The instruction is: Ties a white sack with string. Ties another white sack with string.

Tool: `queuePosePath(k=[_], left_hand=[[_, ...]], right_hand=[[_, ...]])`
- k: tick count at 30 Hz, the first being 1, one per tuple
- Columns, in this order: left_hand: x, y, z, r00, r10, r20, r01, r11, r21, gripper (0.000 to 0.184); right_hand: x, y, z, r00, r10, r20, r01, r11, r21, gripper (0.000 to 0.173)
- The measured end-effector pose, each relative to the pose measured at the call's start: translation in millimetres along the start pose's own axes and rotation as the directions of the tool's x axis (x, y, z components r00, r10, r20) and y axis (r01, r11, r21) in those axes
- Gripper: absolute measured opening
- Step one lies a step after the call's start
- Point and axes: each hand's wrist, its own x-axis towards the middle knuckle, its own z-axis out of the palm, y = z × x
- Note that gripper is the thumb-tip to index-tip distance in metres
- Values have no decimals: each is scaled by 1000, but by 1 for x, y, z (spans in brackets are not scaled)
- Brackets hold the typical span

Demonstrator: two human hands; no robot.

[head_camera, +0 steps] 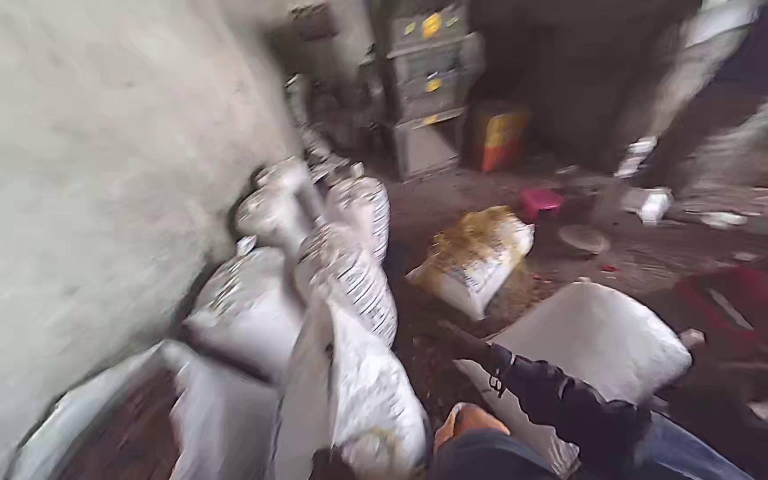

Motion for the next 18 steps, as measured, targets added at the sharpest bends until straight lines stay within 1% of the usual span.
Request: queuePosePath(k=[1, 2, 3, 4, 5, 7, 9, 11, 12, 14, 15, 16, 17, 18], left_hand=[[0, -5, 11, 996, 1, -86, -3, 1000, -21, 29], [2, -6, 12, 996, -36, -77, 33, 999, -36, 27], [6, 2, -5, 987, -127, 97, 129, 991, -21, 30], [13, -2, -9, 978, -152, 143, 153, 988, 4, 29], [16, -7, -8, 980, -143, 135, 141, 990, 22, 27], [21, -6, -9, 973, -139, 183, 131, 990, 57, 27], [26, -3, -11, 959, -129, 253, 113, 991, 74, 27], [29, 1, -14, 926, -172, 336, 148, 984, 98, 28], [32, 3, -16, 908, -198, 370, 168, 979, 112, 28], [34, 5, -16, 884, -240, 402, 201, 970, 136, 29], [34, 6, -16, 888, -254, 384, 218, 967, 134, 29], [33, 5, -12, 909, -256, 328, 230, 966, 117, 29], [27, 4, -2, 951, -235, 200, 222, 971, 86, 26], [23, 4, 6, 971, -224, 85, 219, 974, 58, 22]], right_hand=[[21, -12, 24, 994, -12, 107, 8, 999, 41, 33], [42, -26, 47, 978, -17, 208, 1, 997, 73, 35], [63, -39, 69, 950, -55, 308, 36, 997, 65, 36], [81, -56, 90, 903, -79, 423, 71, 997, 34, 37], [96, -71, 112, 854, -113, 508, 120, 993, 20, 36], [124, -84, 160, 782, -163, 601, 209, 978, -6, 31], [143, -89, 207, 707, -132, 694, 269, 959, -92, 29], [157, -83, 250, 618, -55, 784, 389, 888, -245, 30], [162, -83, 268, 565, 4, 825, 470, 821, -326, 32], [162, -82, 291, 447, 82, 891, 641, 666, -383, 38], [160, -87, 295, 399, 108, 910, 674, 638, -371, 40], [159, -89, 295, 356, 88, 930, 669, 671, -320, 40], [156, -86, 292, 335, 25, 942, 615, 751, -239, 36], [156, -82, 289, 346, -23, 938, 513, 842, -168, 31]])
